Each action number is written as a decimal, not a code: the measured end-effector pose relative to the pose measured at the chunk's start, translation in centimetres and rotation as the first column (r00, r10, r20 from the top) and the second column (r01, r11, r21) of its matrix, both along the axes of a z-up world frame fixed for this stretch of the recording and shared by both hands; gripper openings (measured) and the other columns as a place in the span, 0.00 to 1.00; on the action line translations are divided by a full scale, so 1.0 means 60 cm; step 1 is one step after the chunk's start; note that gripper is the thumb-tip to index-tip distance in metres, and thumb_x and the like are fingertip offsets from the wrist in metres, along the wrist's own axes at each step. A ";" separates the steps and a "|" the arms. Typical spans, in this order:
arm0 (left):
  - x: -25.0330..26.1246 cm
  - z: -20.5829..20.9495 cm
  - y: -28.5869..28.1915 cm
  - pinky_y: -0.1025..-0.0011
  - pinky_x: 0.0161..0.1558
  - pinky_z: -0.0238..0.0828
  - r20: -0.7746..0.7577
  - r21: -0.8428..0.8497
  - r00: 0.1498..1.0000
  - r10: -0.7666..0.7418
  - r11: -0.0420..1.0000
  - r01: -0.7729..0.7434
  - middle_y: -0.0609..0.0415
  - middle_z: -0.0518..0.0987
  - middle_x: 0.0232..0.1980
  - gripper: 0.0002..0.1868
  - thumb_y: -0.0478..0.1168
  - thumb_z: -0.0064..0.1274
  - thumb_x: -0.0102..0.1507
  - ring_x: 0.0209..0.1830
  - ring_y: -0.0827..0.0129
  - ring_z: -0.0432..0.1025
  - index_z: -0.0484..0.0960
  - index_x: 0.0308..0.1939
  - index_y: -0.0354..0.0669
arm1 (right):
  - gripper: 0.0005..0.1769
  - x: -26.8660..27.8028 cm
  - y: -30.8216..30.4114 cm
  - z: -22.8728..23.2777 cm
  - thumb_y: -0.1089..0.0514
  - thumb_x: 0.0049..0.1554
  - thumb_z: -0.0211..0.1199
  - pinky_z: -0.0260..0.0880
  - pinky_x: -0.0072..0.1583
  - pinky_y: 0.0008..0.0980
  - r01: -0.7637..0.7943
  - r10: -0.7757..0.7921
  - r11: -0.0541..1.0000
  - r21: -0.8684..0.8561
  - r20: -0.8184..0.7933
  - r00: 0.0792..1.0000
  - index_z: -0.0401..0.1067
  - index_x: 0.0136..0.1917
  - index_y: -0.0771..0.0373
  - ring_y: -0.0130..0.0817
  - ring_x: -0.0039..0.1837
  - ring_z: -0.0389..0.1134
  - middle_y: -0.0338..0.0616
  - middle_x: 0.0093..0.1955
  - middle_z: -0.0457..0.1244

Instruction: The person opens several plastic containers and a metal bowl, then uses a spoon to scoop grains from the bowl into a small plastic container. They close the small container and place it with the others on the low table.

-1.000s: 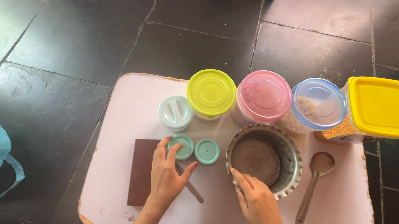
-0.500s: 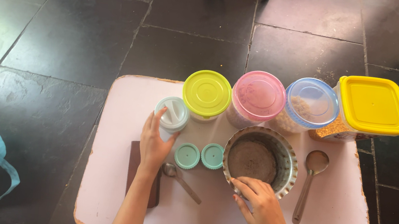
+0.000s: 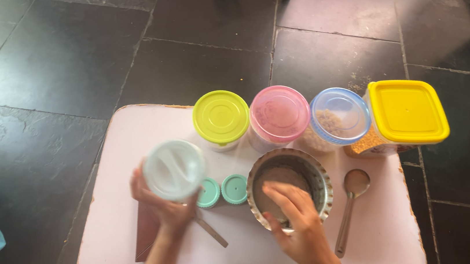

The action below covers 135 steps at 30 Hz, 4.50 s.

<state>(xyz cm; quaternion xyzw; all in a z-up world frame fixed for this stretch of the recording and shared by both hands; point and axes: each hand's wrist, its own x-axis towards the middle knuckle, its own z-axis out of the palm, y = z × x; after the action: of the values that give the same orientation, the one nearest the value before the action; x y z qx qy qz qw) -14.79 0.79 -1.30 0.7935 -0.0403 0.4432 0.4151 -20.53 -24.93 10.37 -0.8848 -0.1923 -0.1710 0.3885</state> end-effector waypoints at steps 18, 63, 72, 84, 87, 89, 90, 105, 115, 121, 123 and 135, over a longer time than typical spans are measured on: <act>-0.019 0.094 -0.177 0.60 0.49 0.78 -0.351 -0.106 0.689 -0.634 0.758 0.644 0.40 0.79 0.60 0.55 0.49 0.76 0.43 0.52 0.50 0.79 0.64 0.68 0.33 | 0.31 0.045 0.015 0.015 0.49 0.46 0.74 0.66 0.63 0.47 0.064 -0.066 0.997 0.040 0.039 0.997 0.77 0.61 0.60 0.51 0.63 0.63 0.56 0.63 0.63; 0.062 0.208 -0.255 0.50 0.69 0.54 0.084 0.834 0.765 -0.638 -0.376 -0.405 0.50 0.70 0.64 0.56 0.37 0.71 0.37 0.67 0.52 0.63 0.64 0.69 0.41 | 0.27 0.025 -0.196 -0.250 0.46 0.68 0.50 0.58 0.72 0.36 0.549 -0.452 0.765 0.336 -0.326 0.830 0.63 0.73 0.65 0.39 0.74 0.60 0.51 0.71 0.61; 0.065 0.171 -0.219 0.54 0.72 0.51 0.090 0.948 0.724 -0.684 -0.163 -0.272 0.52 0.67 0.69 0.60 0.39 0.68 0.37 0.71 0.57 0.60 0.58 0.73 0.56 | 0.41 -0.016 -0.174 -0.179 0.53 0.58 0.65 0.58 0.74 0.42 0.029 0.090 0.852 0.523 -0.201 0.975 0.55 0.81 0.60 0.42 0.79 0.55 0.52 0.78 0.54; 0.035 0.161 -0.174 0.53 0.72 0.55 -0.320 -0.148 0.304 -0.897 0.364 0.919 0.33 0.55 0.76 0.57 0.39 0.71 0.53 0.76 0.41 0.57 0.45 0.75 0.32 | 0.66 0.007 -0.103 -0.183 0.55 0.47 0.77 0.51 0.78 0.52 0.065 -0.076 0.962 0.264 0.030 0.997 0.34 0.84 0.61 0.49 0.83 0.46 0.54 0.82 0.42; 0.016 0.150 -0.188 0.60 0.67 0.67 -0.340 -0.219 0.490 -0.803 0.574 0.789 0.40 0.70 0.71 0.56 0.41 0.72 0.51 0.70 0.52 0.69 0.51 0.75 0.34 | 0.70 0.013 -0.106 -0.158 0.49 0.39 0.80 0.43 0.79 0.55 0.027 -0.035 0.998 0.057 0.137 0.990 0.37 0.81 0.59 0.58 0.84 0.37 0.58 0.84 0.38; 0.012 0.135 -0.191 0.61 0.68 0.69 -0.286 -0.258 0.553 -0.783 0.619 0.742 0.40 0.71 0.72 0.54 0.41 0.73 0.52 0.71 0.54 0.70 0.55 0.74 0.35 | 0.71 0.013 -0.093 -0.146 0.46 0.47 0.80 0.46 0.79 0.53 -0.021 -0.005 0.973 0.229 0.113 0.994 0.29 0.83 0.58 0.55 0.83 0.42 0.58 0.84 0.37; 0.011 0.127 -0.192 0.61 0.68 0.70 -0.259 -0.279 0.586 -0.768 0.640 0.716 0.40 0.71 0.72 0.53 0.42 0.74 0.53 0.71 0.55 0.71 0.56 0.74 0.35 | 0.72 0.015 -0.088 -0.140 0.45 0.51 0.80 0.47 0.79 0.51 -0.045 0.013 0.949 0.313 0.104 0.995 0.25 0.84 0.57 0.53 0.83 0.45 0.59 0.84 0.36; -0.013 0.135 -0.159 0.55 0.73 0.59 -0.389 -0.066 0.523 -0.759 0.588 0.806 0.39 0.66 0.76 0.36 0.46 0.67 0.60 0.77 0.44 0.61 0.70 0.68 0.37 | 0.59 -0.017 -0.160 -0.115 0.41 0.43 0.77 0.64 0.68 0.44 0.481 -0.508 0.847 0.229 0.079 0.858 0.53 0.77 0.67 0.45 0.72 0.58 0.50 0.72 0.53; -0.046 0.111 -0.139 0.37 0.71 0.40 -0.496 0.232 0.659 -0.565 0.645 0.728 0.35 0.57 0.76 0.40 0.52 0.72 0.49 0.78 0.33 0.47 0.75 0.61 0.43 | 0.50 -0.086 -0.305 -0.136 0.45 0.39 0.78 0.54 0.71 0.50 0.780 -0.853 0.463 -0.420 0.029 0.522 0.69 0.74 0.56 0.54 0.69 0.51 0.48 0.72 0.57; -0.035 0.067 -0.138 0.35 0.71 0.30 -0.713 0.239 0.603 -0.358 0.684 0.689 0.34 0.52 0.77 0.58 0.54 0.74 0.42 0.79 0.33 0.41 0.63 0.72 0.42 | 0.42 -0.085 -0.271 -0.138 0.43 0.40 0.77 0.57 0.67 0.52 0.773 -0.796 0.295 -0.562 0.302 0.524 0.75 0.66 0.58 0.52 0.72 0.53 0.56 0.75 0.57; -0.035 0.039 -0.138 0.38 0.72 0.34 -0.601 0.244 0.684 -0.414 0.721 0.649 0.37 0.56 0.76 0.58 0.52 0.69 0.48 0.77 0.38 0.46 0.54 0.74 0.35 | 0.28 -0.084 -0.245 -0.151 0.48 0.52 0.70 0.64 0.64 0.45 0.766 -0.749 0.558 -0.321 0.204 0.631 0.74 0.64 0.58 0.49 0.67 0.61 0.51 0.67 0.61; 0.020 -0.011 -0.098 0.40 0.77 0.36 -0.569 0.516 0.819 -0.067 0.747 0.419 0.44 0.63 0.75 0.47 0.36 0.59 0.58 0.80 0.45 0.49 0.50 0.76 0.38 | 0.27 -0.105 -0.251 -0.234 0.40 0.50 0.70 0.73 0.51 0.44 0.458 -0.749 0.663 -0.592 -0.531 0.396 0.74 0.53 0.63 0.47 0.48 0.74 0.50 0.43 0.72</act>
<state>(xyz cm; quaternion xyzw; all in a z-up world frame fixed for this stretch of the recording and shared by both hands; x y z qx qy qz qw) -13.57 -5.11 -1.96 0.9603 -0.1782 0.1145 0.1818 -26.84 -39.99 -3.67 -0.9322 0.2974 0.1107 0.1738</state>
